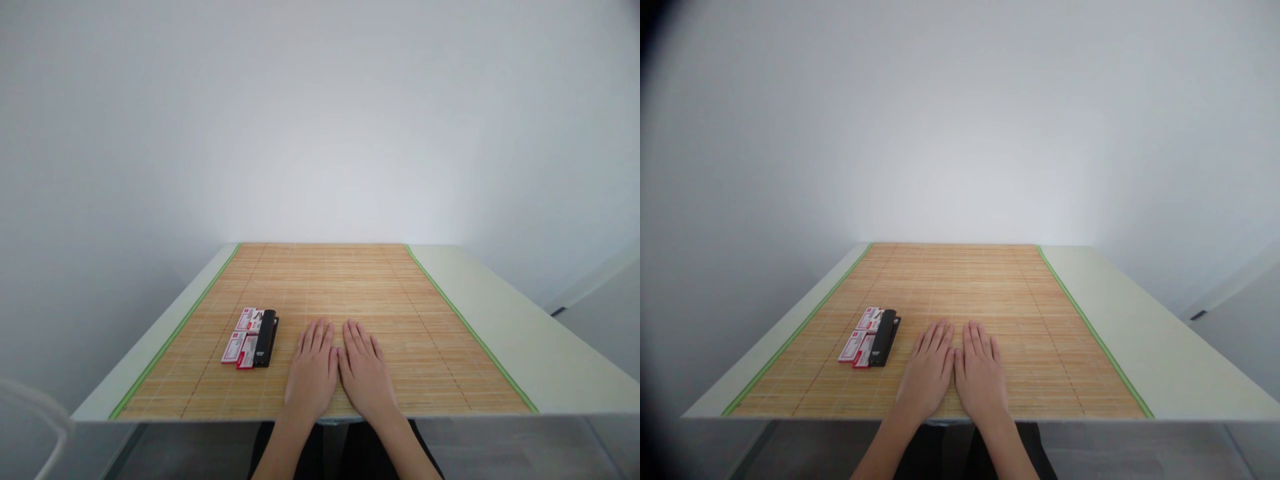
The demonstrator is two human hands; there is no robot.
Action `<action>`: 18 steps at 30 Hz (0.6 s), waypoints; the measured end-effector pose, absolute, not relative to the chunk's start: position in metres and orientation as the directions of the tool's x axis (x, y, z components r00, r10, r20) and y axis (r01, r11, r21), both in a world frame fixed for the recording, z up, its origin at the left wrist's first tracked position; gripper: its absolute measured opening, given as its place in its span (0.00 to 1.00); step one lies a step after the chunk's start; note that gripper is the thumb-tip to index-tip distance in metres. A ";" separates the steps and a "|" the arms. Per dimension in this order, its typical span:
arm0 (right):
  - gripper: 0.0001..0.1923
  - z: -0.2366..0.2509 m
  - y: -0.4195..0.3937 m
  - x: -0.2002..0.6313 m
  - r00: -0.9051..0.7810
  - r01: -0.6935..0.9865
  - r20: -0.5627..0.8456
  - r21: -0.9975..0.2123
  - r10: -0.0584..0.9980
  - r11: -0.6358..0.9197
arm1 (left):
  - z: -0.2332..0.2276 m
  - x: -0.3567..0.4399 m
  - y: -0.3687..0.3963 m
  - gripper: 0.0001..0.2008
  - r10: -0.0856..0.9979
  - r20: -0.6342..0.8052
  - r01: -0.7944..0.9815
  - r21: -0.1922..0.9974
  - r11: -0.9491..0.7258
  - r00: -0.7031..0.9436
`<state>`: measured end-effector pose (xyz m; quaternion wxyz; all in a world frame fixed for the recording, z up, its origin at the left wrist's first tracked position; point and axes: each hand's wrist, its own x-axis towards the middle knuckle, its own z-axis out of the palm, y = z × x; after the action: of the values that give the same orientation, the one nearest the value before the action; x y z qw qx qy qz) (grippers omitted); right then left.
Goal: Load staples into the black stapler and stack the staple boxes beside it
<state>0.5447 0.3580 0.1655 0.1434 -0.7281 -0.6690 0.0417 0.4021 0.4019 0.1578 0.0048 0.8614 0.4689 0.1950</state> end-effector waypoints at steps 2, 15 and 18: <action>0.31 0.166 0.358 0.545 0.102 0.961 0.130 -0.268 0.986 -0.064 | 0.158 0.403 0.402 0.26 0.810 0.326 0.806 0.189 -0.561 0.488; 0.31 0.165 0.357 0.544 0.113 0.956 0.137 -0.286 0.984 -0.070 | 0.152 0.402 0.397 0.26 0.794 0.351 0.795 0.184 -0.578 0.496; 0.31 0.165 0.357 0.547 0.110 0.953 0.134 -0.294 0.985 -0.066 | 0.152 0.402 0.393 0.27 0.785 0.360 0.785 0.190 -0.590 0.503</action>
<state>0.5466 0.3574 0.1646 0.1561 -0.7285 -0.6651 0.0503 0.4016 0.3933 0.1517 0.0008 0.8670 0.4528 0.2083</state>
